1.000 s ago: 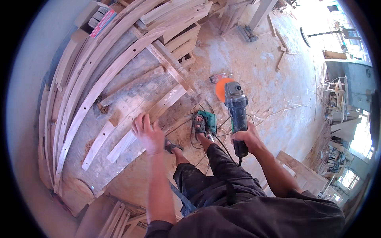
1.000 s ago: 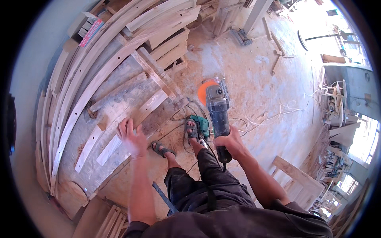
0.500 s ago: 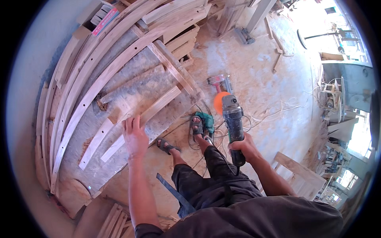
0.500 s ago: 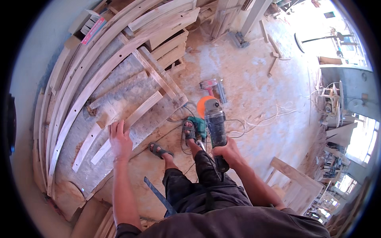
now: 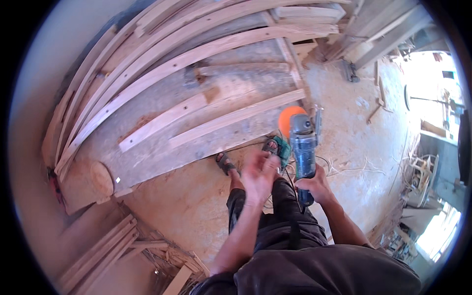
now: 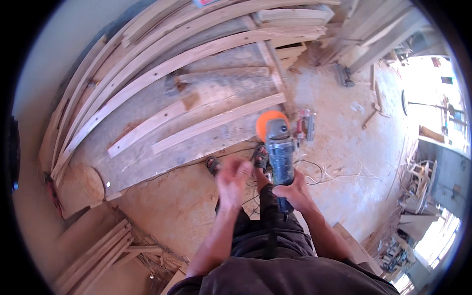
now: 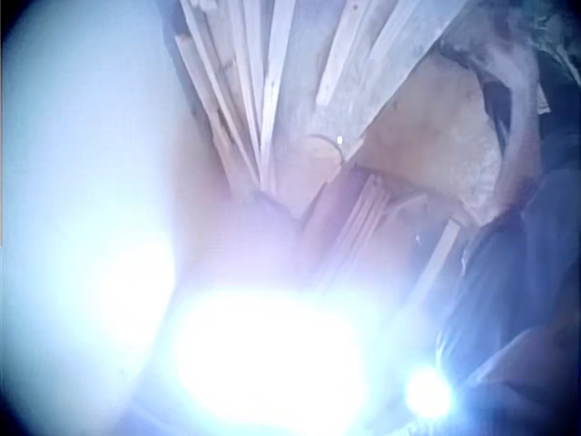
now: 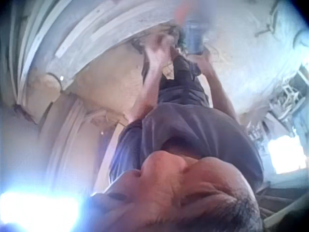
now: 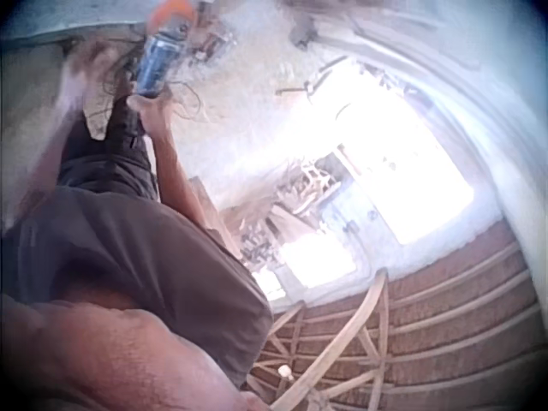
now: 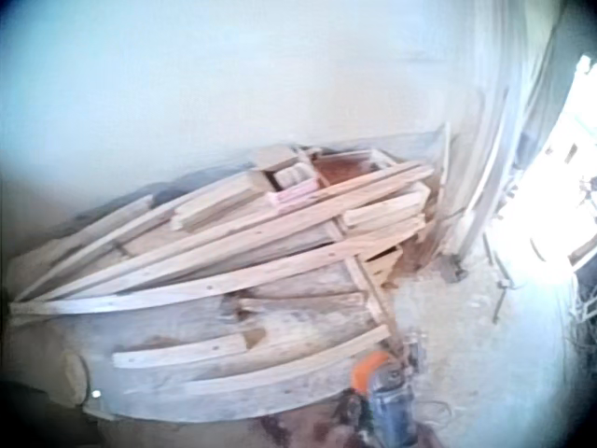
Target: The person uses a handheld electric router to smooth the edges of a long wooden plank on a workbench. They then switch to an angle grinder with an orange disc to further sand and smooth the wood's surface.
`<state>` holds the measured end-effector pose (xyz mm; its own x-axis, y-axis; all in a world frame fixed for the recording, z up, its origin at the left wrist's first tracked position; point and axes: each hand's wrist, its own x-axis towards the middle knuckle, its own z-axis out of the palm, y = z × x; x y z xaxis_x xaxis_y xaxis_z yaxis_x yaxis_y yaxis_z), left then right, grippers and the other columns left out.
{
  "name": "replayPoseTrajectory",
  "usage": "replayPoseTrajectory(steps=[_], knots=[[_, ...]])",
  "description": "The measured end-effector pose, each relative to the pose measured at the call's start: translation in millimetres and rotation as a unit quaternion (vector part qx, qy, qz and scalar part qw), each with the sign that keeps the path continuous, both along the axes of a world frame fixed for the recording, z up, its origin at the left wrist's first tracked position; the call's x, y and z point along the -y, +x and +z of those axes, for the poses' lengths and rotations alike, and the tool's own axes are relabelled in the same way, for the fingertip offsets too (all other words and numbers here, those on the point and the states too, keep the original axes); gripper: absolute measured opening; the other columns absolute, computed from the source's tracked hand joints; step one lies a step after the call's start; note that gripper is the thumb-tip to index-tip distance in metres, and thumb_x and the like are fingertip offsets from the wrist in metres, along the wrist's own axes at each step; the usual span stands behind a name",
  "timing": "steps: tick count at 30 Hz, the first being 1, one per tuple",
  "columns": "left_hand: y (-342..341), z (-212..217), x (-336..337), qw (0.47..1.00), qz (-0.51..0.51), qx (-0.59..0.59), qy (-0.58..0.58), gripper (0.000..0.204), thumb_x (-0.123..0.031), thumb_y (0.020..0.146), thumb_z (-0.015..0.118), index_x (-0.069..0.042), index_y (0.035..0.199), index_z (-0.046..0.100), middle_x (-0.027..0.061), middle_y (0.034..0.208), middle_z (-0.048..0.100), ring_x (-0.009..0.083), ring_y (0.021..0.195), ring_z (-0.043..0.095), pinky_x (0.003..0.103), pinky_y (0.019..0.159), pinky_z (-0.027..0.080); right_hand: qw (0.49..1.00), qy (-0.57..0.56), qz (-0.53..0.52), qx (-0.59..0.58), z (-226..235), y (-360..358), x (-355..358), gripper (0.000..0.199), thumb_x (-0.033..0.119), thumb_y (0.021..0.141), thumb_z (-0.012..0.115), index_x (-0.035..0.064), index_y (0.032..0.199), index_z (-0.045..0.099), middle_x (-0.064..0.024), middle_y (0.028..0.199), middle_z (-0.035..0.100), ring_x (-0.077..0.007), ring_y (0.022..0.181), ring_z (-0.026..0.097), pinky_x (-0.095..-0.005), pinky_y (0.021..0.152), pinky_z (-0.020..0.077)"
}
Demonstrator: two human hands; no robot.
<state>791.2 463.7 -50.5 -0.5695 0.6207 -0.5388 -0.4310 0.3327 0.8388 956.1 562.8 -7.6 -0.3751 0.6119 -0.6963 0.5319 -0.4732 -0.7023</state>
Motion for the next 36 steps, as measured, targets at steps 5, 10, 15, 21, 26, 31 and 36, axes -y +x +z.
replayPoseTrajectory(steps=[5, 10, 15, 21, 26, 31, 36], knots=[[-23.5, -1.0, 24.2, 0.941, 0.122, 0.311, 0.059, 0.031, -0.017, 0.089, 0.081, 0.0, 0.111, 0.069, 0.0061, 0.102, 0.072, 0.0139, 0.087, 0.067, 0.029, 0.08, 0.055, 0.99, -0.028, 0.128, -0.045, -10.8, -94.4, 42.6, 0.045, 0.017, 0.066, 0.078, -0.0008, 0.105, 0.065, -0.0067, 0.092, 0.071, -0.0172, 0.087, 0.068, -0.0319, 0.082, 0.0537], [-88.1, -2.8, 61.3, 0.938, 0.199, 0.272, 0.074, 0.019, -0.011, 0.089, 0.071, 0.004, 0.101, 0.068, 0.0151, 0.091, 0.072, 0.0227, 0.081, 0.07, 0.038, 0.078, 0.059, 0.96, -0.002, 0.279, 0.011, -25.6, -165.0, 75.6, 0.061, 0.022, 0.064, 0.079, -0.004, 0.116, 0.06, -0.0179, 0.101, 0.071, -0.0297, 0.097, 0.071, -0.0376, 0.087, 0.0549], [-112.5, -6.4, 93.6, 0.933, 0.245, 0.254, 0.075, 0.021, -0.012, 0.088, 0.069, 0.005, 0.1, 0.069, 0.0147, 0.09, 0.072, 0.0225, 0.078, 0.07, 0.036, 0.075, 0.058, 0.935, -0.01, 0.353, 0.023, -29.2, -199.6, 97.3, 0.069, 0.024, 0.061, 0.08, -0.0058, 0.12, 0.058, -0.0224, 0.105, 0.07, -0.0347, 0.102, 0.07, -0.0397, 0.089, 0.0547], [-101.6, -6.0, 87.5, 0.942, 0.237, 0.237, 0.031, 0.018, -0.01, 0.086, 0.075, 0.003, 0.098, 0.071, 0.0104, 0.091, 0.074, 0.018, 0.078, 0.069, 0.033, 0.074, 0.056, 0.946, -0.008, 0.321, 0.041, -28.8, -186.0, 97.7, 0.072, 0.022, 0.059, 0.085, -0.0054, 0.121, 0.058, -0.0198, 0.1, 0.072, -0.0305, 0.097, 0.072, -0.0373, 0.088, 0.0558], [-105.6, -8.6, 94.0, 0.944, 0.235, 0.224, 0.054, 0.02, -0.008, 0.086, 0.073, 0.006, 0.1, 0.069, 0.0141, 0.093, 0.073, 0.022, 0.08, 0.07, 0.036, 0.076, 0.058, 0.932, -0.01, 0.357, 0.065, -19.0, -199.9, 95.4, 0.068, 0.02, 0.06, 0.084, -0.0041, 0.118, 0.06, -0.0197, 0.106, 0.071, -0.0307, 0.1, 0.07, -0.0378, 0.09, 0.0544], [-106.5, -3.8, 82.6, 0.928, 0.261, 0.258, 0.062, 0.025, -0.01, 0.086, 0.071, 0.006, 0.104, 0.064, 0.0172, 0.093, 0.072, 0.0268, 0.08, 0.071, 0.04, 0.077, 0.06, 0.911, 0.002, 0.402, 0.089, -14.4, -204.4, 85.0, 0.077, 0.021, 0.06, 0.084, -0.0054, 0.126, 0.054, -0.0225, 0.113, 0.067, -0.0358, 0.106, 0.068, -0.0404, 0.095, 0.0525], [-86.5, -2.5, 48.6, 0.933, 0.229, 0.272, 0.059, 0.024, -0.005, 0.085, 0.075, 0.004, 0.104, 0.064, 0.0148, 0.093, 0.074, 0.0213, 0.083, 0.071, 0.036, 0.077, 0.059, 0.943, -0.025, 0.325, 0.068, -21.7, -168.3, 58.9, 0.075, 0.018, 0.062, 0.085, -0.0053, 0.126, 0.054, -0.0198, 0.109, 0.069, -0.0318, 0.103, 0.069, -0.0381, 0.093, 0.0532]])
